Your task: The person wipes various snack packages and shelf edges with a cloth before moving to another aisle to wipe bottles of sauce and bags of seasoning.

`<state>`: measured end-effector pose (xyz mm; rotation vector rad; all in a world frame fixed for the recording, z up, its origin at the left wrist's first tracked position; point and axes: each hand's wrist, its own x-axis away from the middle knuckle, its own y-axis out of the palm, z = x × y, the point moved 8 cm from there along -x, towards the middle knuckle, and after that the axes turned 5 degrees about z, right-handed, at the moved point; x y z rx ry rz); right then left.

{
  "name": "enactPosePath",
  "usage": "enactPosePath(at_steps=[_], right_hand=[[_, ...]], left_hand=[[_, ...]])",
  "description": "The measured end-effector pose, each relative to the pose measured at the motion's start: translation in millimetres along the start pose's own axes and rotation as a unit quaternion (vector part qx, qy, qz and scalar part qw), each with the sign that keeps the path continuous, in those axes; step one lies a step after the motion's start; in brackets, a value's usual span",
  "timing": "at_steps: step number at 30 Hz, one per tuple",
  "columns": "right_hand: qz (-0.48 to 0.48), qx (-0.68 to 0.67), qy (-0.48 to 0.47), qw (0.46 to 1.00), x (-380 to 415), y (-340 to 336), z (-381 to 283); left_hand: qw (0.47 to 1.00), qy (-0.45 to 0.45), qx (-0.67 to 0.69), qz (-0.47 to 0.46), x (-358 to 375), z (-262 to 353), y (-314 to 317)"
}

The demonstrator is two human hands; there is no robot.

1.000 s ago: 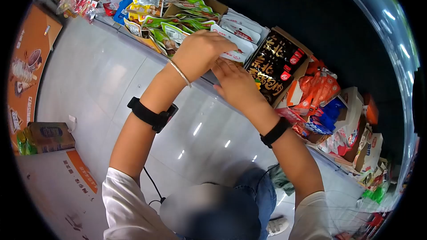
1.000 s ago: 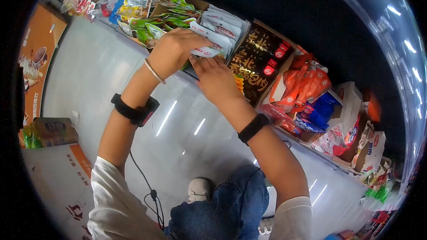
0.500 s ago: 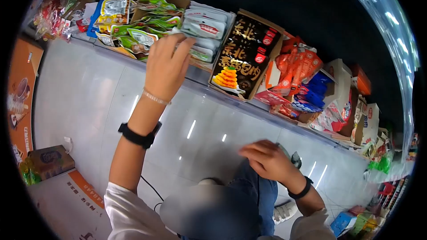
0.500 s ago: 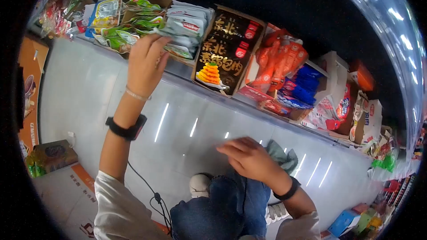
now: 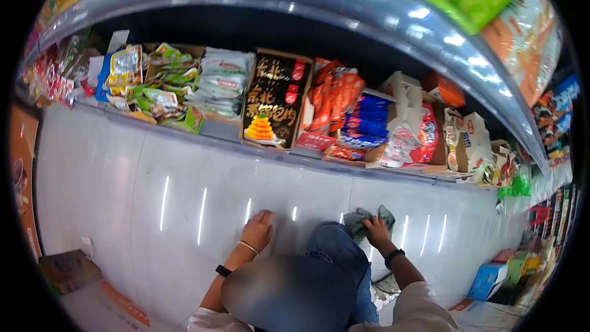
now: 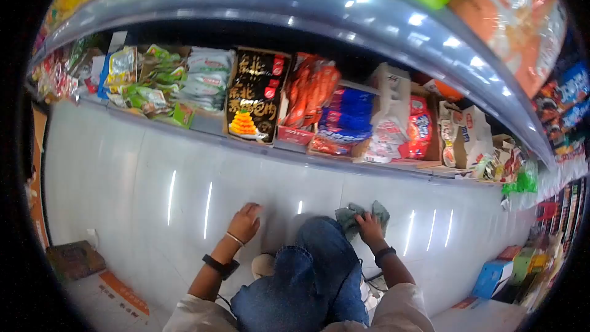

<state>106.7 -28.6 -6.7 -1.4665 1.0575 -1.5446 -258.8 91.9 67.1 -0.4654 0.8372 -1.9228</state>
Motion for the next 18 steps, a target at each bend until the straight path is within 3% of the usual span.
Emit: enactPosePath(at_steps=[1,3,5,6,7,8,9,10,11,12,13,15,16,18], right_hand=[[-0.040,-0.040,0.028,0.998,6.2,29.3,11.2],[-0.057,-0.111,-0.056,0.991,10.4,69.4,41.2],[-0.020,-0.063,-0.088,0.994,28.7,-19.2,14.6],[0.094,-0.121,-0.027,0.988,35.2,-114.6,23.5],[0.186,-0.104,-0.056,0.975,40.0,-96.2,47.0],[0.274,-0.107,-0.015,0.956,52.6,-144.5,67.2],[0.367,-0.115,0.109,0.917,80.9,-238.3,93.1],[0.384,-0.088,0.067,0.917,88.9,-236.4,106.2],[0.496,-0.068,0.053,0.864,111.9,-283.7,109.8],[0.661,-0.020,0.063,0.748,162.6,-359.7,124.7],[0.664,0.021,0.052,0.745,162.7,-359.9,123.7],[0.780,0.045,0.002,0.625,192.1,-422.5,113.6],[0.788,0.063,0.004,0.612,194.5,-445.7,113.8],[0.698,-0.091,-0.023,0.710,161.9,-467.5,147.6]], left_hand=[[1.000,0.000,0.004,-0.005,11.6,3.0,-1.0],[0.998,0.051,0.019,0.016,-29.9,21.4,-28.8],[0.997,0.055,0.028,0.044,-13.8,24.8,-57.5],[0.991,0.084,0.000,0.102,-32.7,42.4,-103.9],[0.991,0.071,-0.005,0.116,-29.3,57.9,-120.4],[0.990,0.077,-0.005,0.122,-40.9,77.3,-135.1],[0.979,0.092,-0.003,0.184,-64.2,118.8,-182.9],[0.981,0.091,-0.005,0.172,-64.0,132.7,-184.4],[0.969,0.130,-0.044,0.207,-72.0,149.8,-205.9],[0.937,0.184,-0.106,0.278,-91.1,226.6,-233.5],[0.937,0.183,-0.106,0.278,-92.1,238.3,-245.5],[0.896,0.241,-0.134,0.347,-104.4,286.4,-254.0],[0.896,0.251,-0.136,0.340,-114.5,310.8,-252.3],[0.851,0.307,-0.138,0.402,-122.6,367.8,-263.7]])
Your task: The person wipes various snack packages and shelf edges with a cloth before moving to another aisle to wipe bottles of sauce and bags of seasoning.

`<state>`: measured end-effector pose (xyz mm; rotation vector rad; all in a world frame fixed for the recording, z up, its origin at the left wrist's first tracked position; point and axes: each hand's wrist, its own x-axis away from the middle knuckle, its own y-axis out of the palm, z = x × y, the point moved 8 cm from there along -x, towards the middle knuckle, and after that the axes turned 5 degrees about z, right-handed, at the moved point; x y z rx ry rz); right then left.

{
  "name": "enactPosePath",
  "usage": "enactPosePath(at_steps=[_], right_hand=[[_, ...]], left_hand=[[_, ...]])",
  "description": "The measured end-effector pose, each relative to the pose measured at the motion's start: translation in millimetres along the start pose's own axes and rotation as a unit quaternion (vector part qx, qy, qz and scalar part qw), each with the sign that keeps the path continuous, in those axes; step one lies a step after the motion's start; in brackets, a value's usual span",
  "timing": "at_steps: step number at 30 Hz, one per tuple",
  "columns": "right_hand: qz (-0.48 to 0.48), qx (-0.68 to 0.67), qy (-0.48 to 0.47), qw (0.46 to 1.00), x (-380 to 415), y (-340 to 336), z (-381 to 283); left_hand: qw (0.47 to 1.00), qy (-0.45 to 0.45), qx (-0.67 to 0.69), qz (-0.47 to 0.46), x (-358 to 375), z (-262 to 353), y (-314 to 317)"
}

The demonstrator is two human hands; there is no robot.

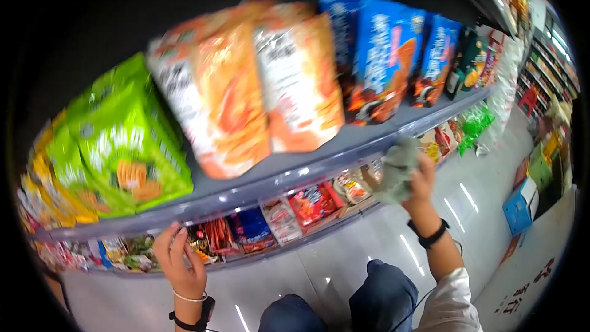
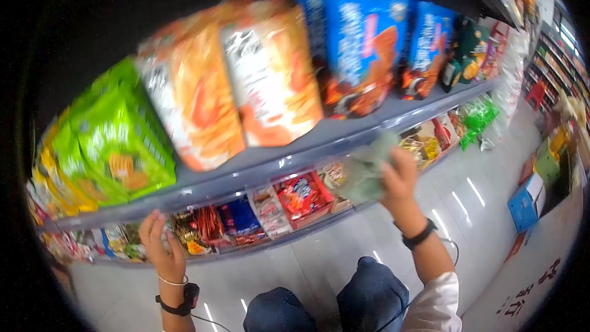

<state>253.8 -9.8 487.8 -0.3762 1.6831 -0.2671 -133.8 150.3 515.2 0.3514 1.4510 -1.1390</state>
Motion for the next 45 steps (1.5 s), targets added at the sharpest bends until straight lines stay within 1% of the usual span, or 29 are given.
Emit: enactPosePath(at_steps=[1,3,4,8,12,14,15,17,18,20,21,22,23,24,26,27,28,29,30,32,34,35,36,38,39,40,42,44,45], right_hand=[[0.006,0.079,-0.099,0.992,-38.6,-1.1,-31.3],[-0.179,0.064,-0.030,0.981,-51.2,29.2,-11.4],[-0.174,0.052,-0.037,0.983,-57.4,22.5,-8.2],[-0.304,0.061,0.084,0.947,-49.1,18.0,21.5],[-0.284,0.002,0.142,0.948,-56.5,6.8,22.8],[-0.383,-0.104,0.263,0.880,-22.0,23.1,26.7],[-0.382,-0.107,0.260,0.880,-26.3,14.7,15.1],[-0.306,-0.180,0.345,0.869,-39.6,-18.7,-4.2],[-0.315,-0.184,0.340,0.867,-44.9,-30.7,-18.8],[-0.227,-0.272,0.386,0.852,-63.2,-58.4,-43.6],[-0.234,-0.277,0.385,0.849,-69.8,-68.4,-61.2],[-0.260,-0.314,0.439,0.801,-69.8,-72.4,-76.0],[-0.285,-0.349,0.493,0.745,-71.8,-77.6,-93.7],[-0.293,-0.352,0.495,0.738,-88.2,-89.4,-109.5],[-0.439,-0.392,0.550,0.592,-109.0,-101.4,-150.3],[-0.446,-0.391,0.553,0.585,-126.8,-110.3,-159.5],[-0.370,-0.432,0.594,0.569,-150.3,-120.6,-161.9],[-0.289,-0.467,0.631,0.548,-174.9,-132.1,-162.2],[-0.336,-0.385,0.661,0.550,-200.1,-153.2,-157.3],[-0.290,-0.307,0.519,0.743,-190.2,-159.7,-146.8],[-0.131,-0.415,0.713,0.550,-199.1,-158.4,-145.1],[-0.161,-0.362,0.677,0.620,-218.6,-162.2,-143.6],[-0.191,-0.308,0.635,0.682,-236.2,-167.8,-145.1],[-0.298,-0.296,0.549,0.722,-269.4,-158.0,-156.9],[-0.304,-0.274,0.554,0.726,-273.0,-153.8,-153.3],[-0.306,-0.249,0.559,0.730,-278.7,-148.5,-150.4],[-0.279,-0.174,0.502,0.800,-324.4,-149.7,-140.1],[-0.231,-0.228,0.412,0.851,-360.7,-135.8,-114.6],[-0.186,-0.246,0.411,0.858,-379.2,-130.4,-94.8]], left_hand=[[1.000,0.016,0.007,-0.002,-17.6,13.1,5.4],[0.982,-0.062,0.052,-0.170,-28.6,15.1,49.7],[0.978,-0.064,0.062,-0.191,-38.5,22.8,59.7],[0.949,-0.101,0.076,-0.289,-44.0,15.0,89.8],[0.932,-0.078,0.040,-0.353,-36.3,10.9,100.7],[0.907,-0.110,0.047,-0.403,-30.3,3.6,105.6],[0.908,-0.111,0.044,-0.401,-44.1,9.2,102.4],[0.797,-0.217,0.018,-0.563,-21.2,13.1,101.5],[0.795,-0.229,0.016,-0.562,-3.7,11.5,98.5],[0.707,-0.048,0.113,-0.697,60.5,33.6,92.4],[0.635,-0.140,0.158,-0.743,29.8,77.6,62.2],[0.553,-0.229,0.202,-0.776,-22.6,147.0,33.1],[0.579,-0.191,0.243,-0.754,-56.2,186.8,21.5],[0.602,-0.153,0.283,-0.731,-80.4,217.8,8.9],[0.653,-0.131,0.385,-0.639,-120.1,248.7,3.8],[0.660,-0.207,0.431,-0.579,-140.4,250.0,4.4],[0.633,-0.328,0.437,-0.548,-140.3,239.9,2.0],[0.616,-0.336,0.468,-0.537,-185.9,256.4,-11.8],[0.585,-0.350,0.459,-0.570,-196.9,258.8,-19.4],[0.547,-0.369,0.454,-0.598,-217.4,259.1,-36.5],[0.531,-0.271,0.365,-0.715,-220.7,255.4,-61.6],[0.532,-0.280,0.368,-0.709,-227.1,248.1,-68.9],[0.576,-0.272,0.391,-0.665,-239.7,240.6,-77.6],[0.643,-0.284,0.440,-0.559,-264.1,217.9,-102.5],[0.641,-0.289,0.438,-0.560,-266.0,205.9,-114.9],[0.656,-0.312,0.432,-0.535,-271.6,188.4,-125.4],[0.679,-0.340,0.427,-0.490,-289.3,164.1,-146.1],[0.674,-0.351,0.422,-0.494,-289.6,145.0,-162.4],[0.676,-0.363,0.410,-0.493,-288.0,136.1,-167.4]])
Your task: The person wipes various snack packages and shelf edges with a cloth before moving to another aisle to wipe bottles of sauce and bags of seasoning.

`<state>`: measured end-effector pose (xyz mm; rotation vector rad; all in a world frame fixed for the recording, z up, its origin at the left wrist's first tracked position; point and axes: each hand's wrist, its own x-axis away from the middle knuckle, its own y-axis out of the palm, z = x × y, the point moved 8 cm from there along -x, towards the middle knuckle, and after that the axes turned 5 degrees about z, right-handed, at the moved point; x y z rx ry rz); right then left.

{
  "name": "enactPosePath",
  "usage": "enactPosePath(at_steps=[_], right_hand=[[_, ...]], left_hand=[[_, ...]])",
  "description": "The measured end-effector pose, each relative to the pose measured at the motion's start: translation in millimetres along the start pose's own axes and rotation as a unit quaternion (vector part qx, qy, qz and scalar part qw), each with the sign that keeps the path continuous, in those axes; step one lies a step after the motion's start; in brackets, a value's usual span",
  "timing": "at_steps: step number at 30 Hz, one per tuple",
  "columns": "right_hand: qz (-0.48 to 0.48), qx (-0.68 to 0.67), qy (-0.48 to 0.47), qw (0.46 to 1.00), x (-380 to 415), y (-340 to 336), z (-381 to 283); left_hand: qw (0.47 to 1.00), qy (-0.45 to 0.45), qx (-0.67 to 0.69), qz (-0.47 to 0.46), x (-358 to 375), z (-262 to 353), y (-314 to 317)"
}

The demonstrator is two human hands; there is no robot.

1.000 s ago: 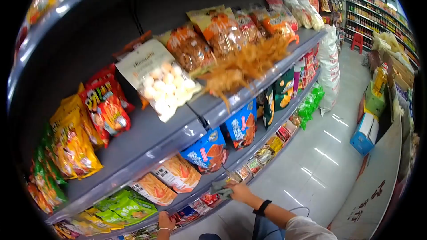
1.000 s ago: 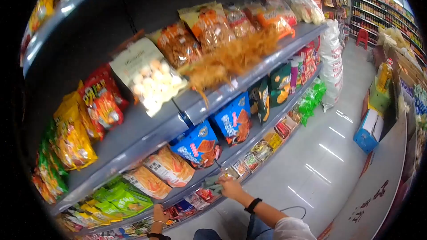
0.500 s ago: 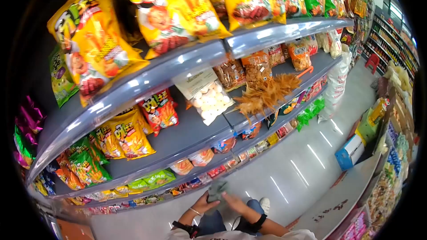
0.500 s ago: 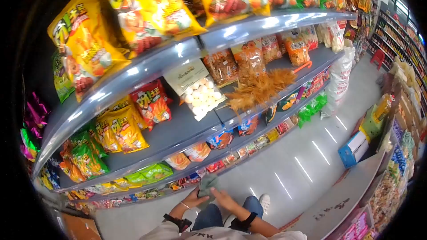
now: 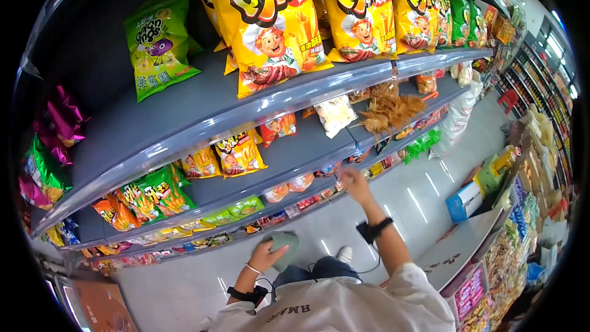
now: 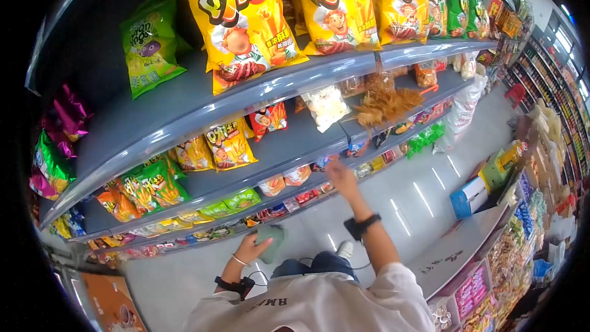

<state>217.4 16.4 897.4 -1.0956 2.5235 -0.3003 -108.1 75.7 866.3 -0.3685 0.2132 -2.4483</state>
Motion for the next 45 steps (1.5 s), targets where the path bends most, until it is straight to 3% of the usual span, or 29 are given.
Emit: enactPosePath(at_steps=[1,3,4,6,8,10,12,13,14,16,17,20,21,22,25,28,29,30,31,33,34,36,37,39,44,45], right_hand=[[0.030,-0.032,-0.022,0.999,-28.5,-9.3,-3.2],[0.110,0.008,-0.039,0.993,-79.9,-32.7,10.1],[0.116,-0.001,-0.024,0.993,-102.8,-40.6,18.0],[0.117,-0.014,-0.010,0.993,-141.9,-53.2,40.5],[0.098,0.116,0.011,0.988,-176.0,-60.4,74.4],[0.068,0.182,0.011,0.981,-198.9,-60.5,83.2],[0.015,0.235,-0.013,0.972,-214.4,-55.1,85.4],[-0.018,0.213,0.044,0.976,-217.9,-53.2,75.0],[-0.027,0.208,0.041,0.977,-225.4,-52.9,84.0],[-0.100,0.041,0.051,0.993,-230.3,-46.1,97.4],[-0.108,0.037,0.051,0.992,-237.5,-46.9,104.1],[-0.222,0.097,0.337,0.910,-205.7,-61.9,98.1],[-0.234,0.083,0.344,0.905,-199.5,-65.5,76.8],[-0.242,0.088,0.344,0.903,-196.2,-65.0,73.1],[-0.193,-0.014,0.095,0.977,-204.3,-63.7,31.9],[-0.263,-0.048,0.173,0.948,-179.3,-56.4,38.9],[-0.263,-0.134,0.172,0.940,-167.9,-56.4,18.1],[-0.264,-0.137,0.173,0.939,-157.9,-56.6,14.7],[-0.261,-0.188,0.176,0.930,-148.1,-55.6,10.5],[-0.262,-0.245,0.188,0.915,-130.0,-57.5,-5.9],[-0.258,-0.248,0.188,0.915,-121.6,-58.3,-10.5],[-0.297,-0.323,0.196,0.877,-98.0,-52.4,-21.5],[-0.321,-0.343,0.200,0.860,-86.9,-47.6,-25.3],[-0.340,-0.335,0.182,0.860,-66.4,-38.9,-35.0],[-0.416,-0.336,0.176,0.827,-29.6,-9.7,-91.0],[-0.451,-0.305,0.104,0.832,-24.9,-6.3,-92.4]], left_hand=[[1.000,0.002,0.004,-0.001,2.6,2.7,-4.0],[0.980,0.176,-0.083,0.043,9.4,38.5,-11.9],[0.980,0.177,-0.081,0.048,11.2,40.4,-9.7],[0.991,0.116,-0.017,0.064,12.2,34.7,-7.8],[0.989,0.119,-0.006,0.085,13.5,40.0,-6.7],[0.982,-0.060,0.154,0.092,17.6,10.7,-2.7],[0.970,-0.051,0.178,0.159,14.1,10.4,-1.0],[0.957,-0.059,0.221,0.179,12.2,4.5,-1.0],[0.942,-0.067,0.262,0.199,9.4,-0.1,1.0],[0.935,-0.074,0.247,0.243,-4.7,14.1,10.2],[0.940,-0.074,0.216,0.252,-14.9,8.5,15.0],[0.945,-0.100,0.165,0.262,-37.9,29.9,38.3],[0.950,-0.095,0.161,0.249,-46.8,45.0,47.5],[0.955,-0.088,0.156,0.234,-53.4,54.4,56.5],[0.971,-0.073,0.125,0.190,-71.0,74.3,64.6],[0.990,-0.069,0.033,0.122,-80.4,75.8,64.3],[0.976,-0.057,0.076,0.194,-86.5,86.3,54.2],[0.956,-0.044,0.116,0.265,-88.8,94.2,43.1],[0.957,-0.046,0.113,0.265,-92.5,97.4,41.7],[0.889,-0.023,0.400,0.223,-101.6,96.7,44.2],[0.891,-0.024,0.396,0.221,-103.2,96.8,41.5],[0.778,0.007,0.599,0.189,-105.4,95.7,41.8],[0.750,0.086,0.635,0.163,-105.1,105.5,40.6],[0.720,0.116,0.669,0.140,-109.0,111.2,42.7],[0.722,0.104,0.675,0.110,-110.8,129.1,52.2],[0.731,0.095,0.668,0.101,-108.7,133.6,56.5]])
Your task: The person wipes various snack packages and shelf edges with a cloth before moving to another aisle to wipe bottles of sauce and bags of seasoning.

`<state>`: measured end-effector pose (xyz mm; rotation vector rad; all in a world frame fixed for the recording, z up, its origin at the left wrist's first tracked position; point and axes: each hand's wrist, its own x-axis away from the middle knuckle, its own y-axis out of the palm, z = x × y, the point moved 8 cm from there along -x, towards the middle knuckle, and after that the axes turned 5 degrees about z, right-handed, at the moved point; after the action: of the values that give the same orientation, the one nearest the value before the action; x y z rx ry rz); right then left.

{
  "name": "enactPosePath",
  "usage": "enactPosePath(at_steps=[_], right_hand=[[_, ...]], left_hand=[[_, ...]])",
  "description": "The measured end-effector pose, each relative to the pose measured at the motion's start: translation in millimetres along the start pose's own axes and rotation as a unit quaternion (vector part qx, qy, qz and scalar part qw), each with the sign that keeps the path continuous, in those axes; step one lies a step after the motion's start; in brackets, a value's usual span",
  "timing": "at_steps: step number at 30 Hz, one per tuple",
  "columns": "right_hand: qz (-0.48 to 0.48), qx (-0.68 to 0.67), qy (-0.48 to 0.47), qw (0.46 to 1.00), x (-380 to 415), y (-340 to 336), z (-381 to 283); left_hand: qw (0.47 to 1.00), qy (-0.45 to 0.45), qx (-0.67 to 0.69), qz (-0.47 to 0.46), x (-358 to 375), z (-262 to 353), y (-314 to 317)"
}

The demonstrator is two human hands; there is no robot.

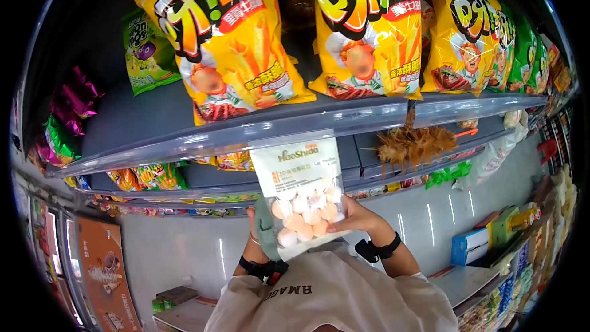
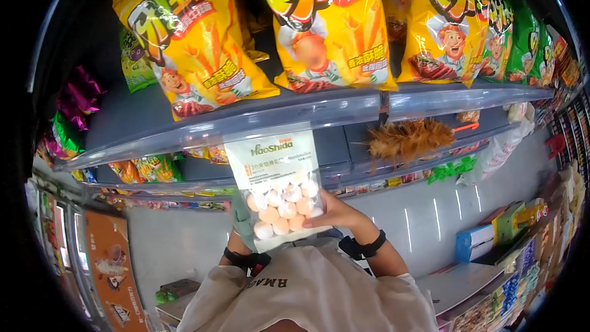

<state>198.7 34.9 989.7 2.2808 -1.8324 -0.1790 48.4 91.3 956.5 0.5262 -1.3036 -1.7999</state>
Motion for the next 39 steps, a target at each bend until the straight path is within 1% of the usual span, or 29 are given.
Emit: enactPosePath(at_steps=[1,2,3,4,5,7,8,10,11,13,14,15,16,17,18,19,20,21,23,25,27,29,30,31,32,33,34,36,39], right_hand=[[0.001,-0.002,-0.003,1.000,-0.8,4.5,1.9],[-0.008,-0.134,0.032,0.990,-0.7,11.5,7.7],[-0.017,-0.263,0.067,0.962,0.0,19.1,13.0],[-0.003,-0.309,0.073,0.948,-0.5,23.7,16.5],[-0.001,-0.309,0.072,0.948,-1.9,28.2,17.2],[0.088,-0.304,0.097,0.944,-2.9,23.3,25.4],[0.090,-0.303,0.097,0.944,-1.9,23.1,26.0],[0.170,-0.242,0.033,0.955,1.5,1.3,17.6],[0.208,-0.210,0.000,0.955,3.3,-8.4,11.8],[0.231,-0.167,-0.020,0.958,2.1,-14.4,8.1],[0.207,-0.006,-0.065,0.976,-2.1,-12.3,4.6],[0.174,0.154,-0.106,0.967,-4.3,-3.2,1.1],[0.148,0.092,-0.045,0.984,-9.7,10.8,16.2],[0.146,-0.055,-0.063,0.986,-5.3,18.8,50.1],[0.136,0.028,-0.052,0.989,-8.0,27.4,46.6],[0.123,0.113,-0.042,0.985,-9.2,34.3,39.8],[0.117,0.116,-0.045,0.985,-11.0,35.9,33.3],[0.116,0.076,-0.060,0.989,-12.1,35.8,26.1],[0.110,0.033,-0.063,0.991,-4.8,33.4,33.1],[0.102,0.081,-0.038,0.991,-3.5,25.6,45.9],[0.111,0.090,-0.042,0.989,0.4,29.3,32.2],[0.116,0.098,-0.045,0.987,4.4,36.3,14.9],[0.128,0.053,-0.021,0.990,9.2,36.0,16.2],[0.141,0.009,0.003,0.990,13.6,34.0,19.8],[0.145,0.026,-0.021,0.989,18.9,30.2,16.2],[0.138,0.030,-0.019,0.990,24.4,28.6,17.4],[0.164,-0.039,-0.009,0.986,30.7,21.7,20.0],[0.190,-0.188,-0.012,0.963,30.9,15.6,13.2],[0.205,-0.191,0.014,0.960,27.9,2.8,26.4]], left_hand=[[1.000,-0.014,-0.017,-0.003,3.7,-4.4,6.1],[0.999,-0.023,-0.032,-0.005,7.1,-7.2,12.3],[0.998,-0.030,-0.051,-0.008,9.6,-10.6,17.4],[0.998,-0.032,-0.061,-0.005,10.7,-11.9,21.2],[0.997,-0.025,-0.067,0.003,10.4,-9.6,24.4],[0.997,0.028,-0.067,0.034,8.7,8.1,30.7],[0.994,0.070,-0.066,0.051,8.0,23.9,32.9],[0.986,0.134,-0.058,0.077,4.2,54.0,36.1],[0.987,0.132,-0.058,0.074,5.7,61.8,37.0],[0.997,0.034,-0.070,-0.017,11.1,65.3,45.0],[0.978,0.017,-0.142,-0.153,9.3,50.8,42.9],[0.908,0.074,-0.387,-0.145,14.5,34.7,50.6],[0.776,0.125,-0.605,-0.125,18.4,9.1,61.8],[0.589,0.241,-0.747,-0.192,17.1,-22.7,64.8],[0.464,0.282,-0.823,-0.166,23.2,-32.7,79.4],[0.464,0.287,-0.823,-0.159,21.9,-33.3,77.6],[0.526,0.278,-0.791,-0.139,16.4,-28.4,72.4],[0.586,0.268,-0.755,-0.120,10.8,-22.2,70.2],[0.594,0.275,-0.751,-0.093,10.4,-16.4,69.8],[0.577,0.324,-0.748,-0.049,7.7,-1.2,72.3],[0.595,0.326,-0.735,-0.019,-2.1,8.4,69.7],[0.658,0.322,-0.679,0.050,-11.2,24.6,59.2],[0.693,0.294,-0.655,0.071,-21.0,23.8,34.1],[0.692,0.299,-0.652,0.078,-25.6,27.8,25.1],[0.866,0.183,-0.452,0.112,-35.9,23.6,-3.8],[0.967,0.054,-0.212,0.131,-40.5,9.0,-21.1],[0.985,-0.013,-0.127,0.117,-38.5,2.5,-24.7],[0.986,-0.113,-0.100,0.071,-16.6,-9.6,-32.4],[0.963,-0.199,-0.182,0.023,18.5,-21.3,-47.5]])
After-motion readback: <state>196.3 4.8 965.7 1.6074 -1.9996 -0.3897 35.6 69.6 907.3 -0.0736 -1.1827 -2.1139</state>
